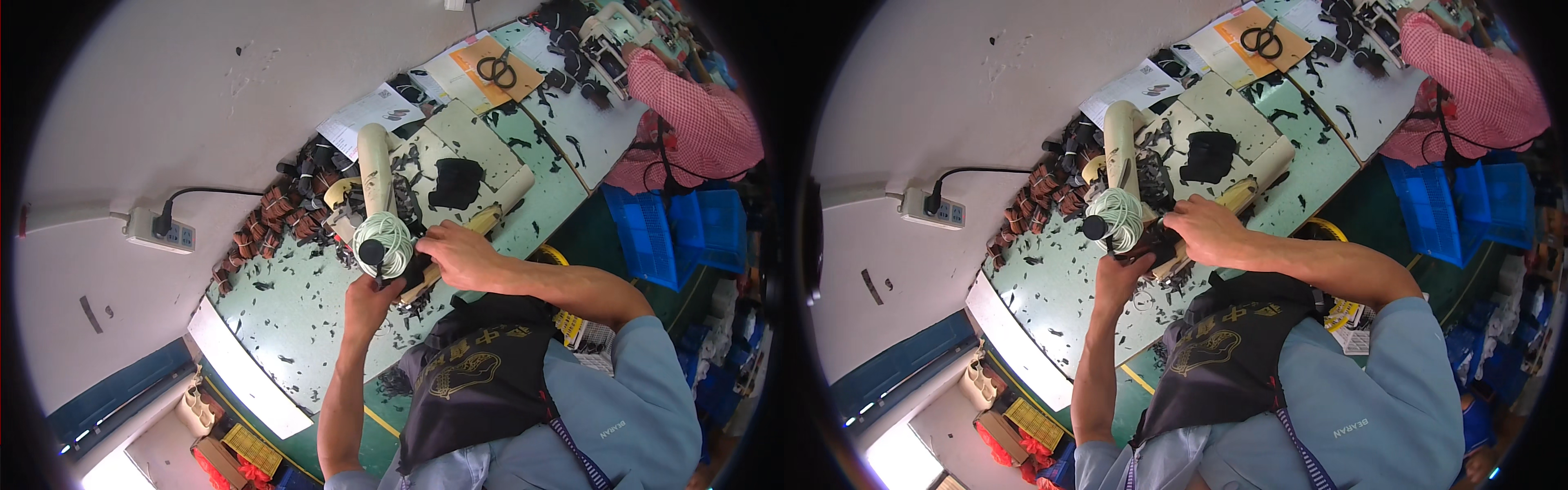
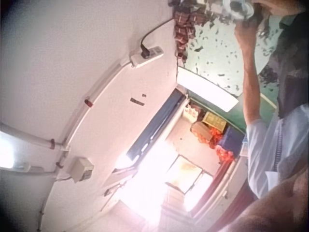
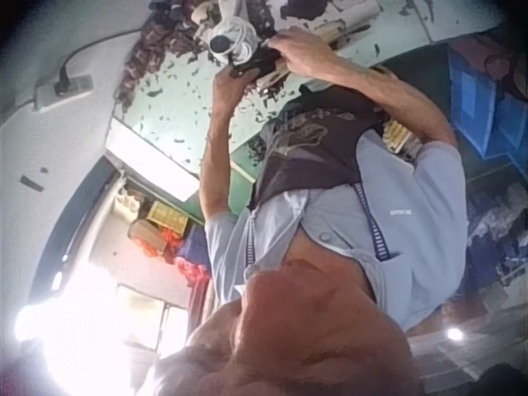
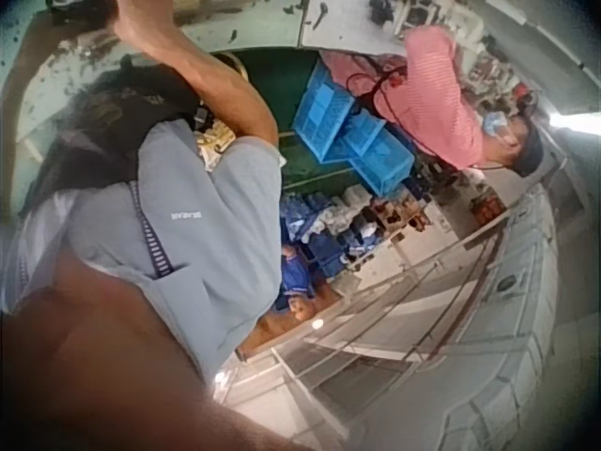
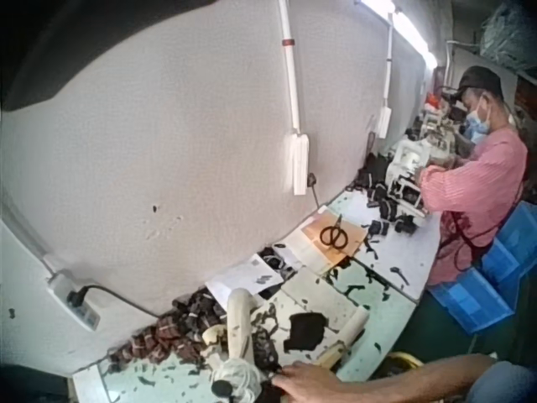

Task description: The person feeds leather pieces through a skiving machine by hand, unbinds and sorts a stack of leather pieces on the table, and feeds the pieces through the machine.

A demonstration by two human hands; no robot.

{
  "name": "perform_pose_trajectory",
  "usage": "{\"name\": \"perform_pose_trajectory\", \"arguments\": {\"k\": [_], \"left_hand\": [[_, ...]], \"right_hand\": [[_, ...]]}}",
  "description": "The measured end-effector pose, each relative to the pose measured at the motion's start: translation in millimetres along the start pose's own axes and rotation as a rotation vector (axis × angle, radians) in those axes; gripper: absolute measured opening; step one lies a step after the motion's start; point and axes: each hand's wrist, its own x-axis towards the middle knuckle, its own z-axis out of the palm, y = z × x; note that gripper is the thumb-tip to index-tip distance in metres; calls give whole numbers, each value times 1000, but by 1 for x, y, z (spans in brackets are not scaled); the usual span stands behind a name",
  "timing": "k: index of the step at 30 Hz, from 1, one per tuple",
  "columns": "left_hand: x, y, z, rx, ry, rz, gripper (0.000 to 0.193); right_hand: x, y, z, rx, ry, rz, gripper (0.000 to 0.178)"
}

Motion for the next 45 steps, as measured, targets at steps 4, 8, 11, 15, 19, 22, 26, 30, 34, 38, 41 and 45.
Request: {"name": "perform_pose_trajectory", "arguments": {"k": [4, 8, 11, 15, 19, 22, 26, 30, 34, 38, 41, 45], "left_hand": [[-3, -14, -7, -116, -16, 3, 27], [-1, -12, -5, -96, 12, -104, 26], [0, -2, -6, -61, 46, -98, 24], [7, 21, 4, 157, 97, -9, 24], [4, -15, -7, -29, 2, -10, 23], [-4, -2, -7, -27, 56, -34, 23], [4, 13, 4, 81, 88, -55, 23], [0, 2, -3, 79, 70, 10, 27], [-7, 14, -4, 72, 120, -15, 30], [3, 24, 12, 156, 168, -5, 29], [1, 10, 7, 149, 141, 11, 26], [-5, -8, 8, 33, 224, 95, 26]], "right_hand": [[-4, 1, -12, -177, 92, 28, 33], [-8, 14, -3, -150, 46, -46, 33], [-4, 16, -7, 73, -86, 38, 33], [1, 12, 5, 88, -94, -65, 32], [3, -12, -12, -137, -166, 88, 32], [0, 0, -14, -19, -198, 137, 33], [3, 13, 2, 60, -147, 6, 32], [8, -5, -2, -20, -169, 82, 32], [4, -3, -13, 33, -208, 179, 34], [4, 13, 9, 123, -97, -2, 34], [6, 4, 5, 97, -95, 6, 34], [0, -1, -7, 150, -111, 119, 35]]}}
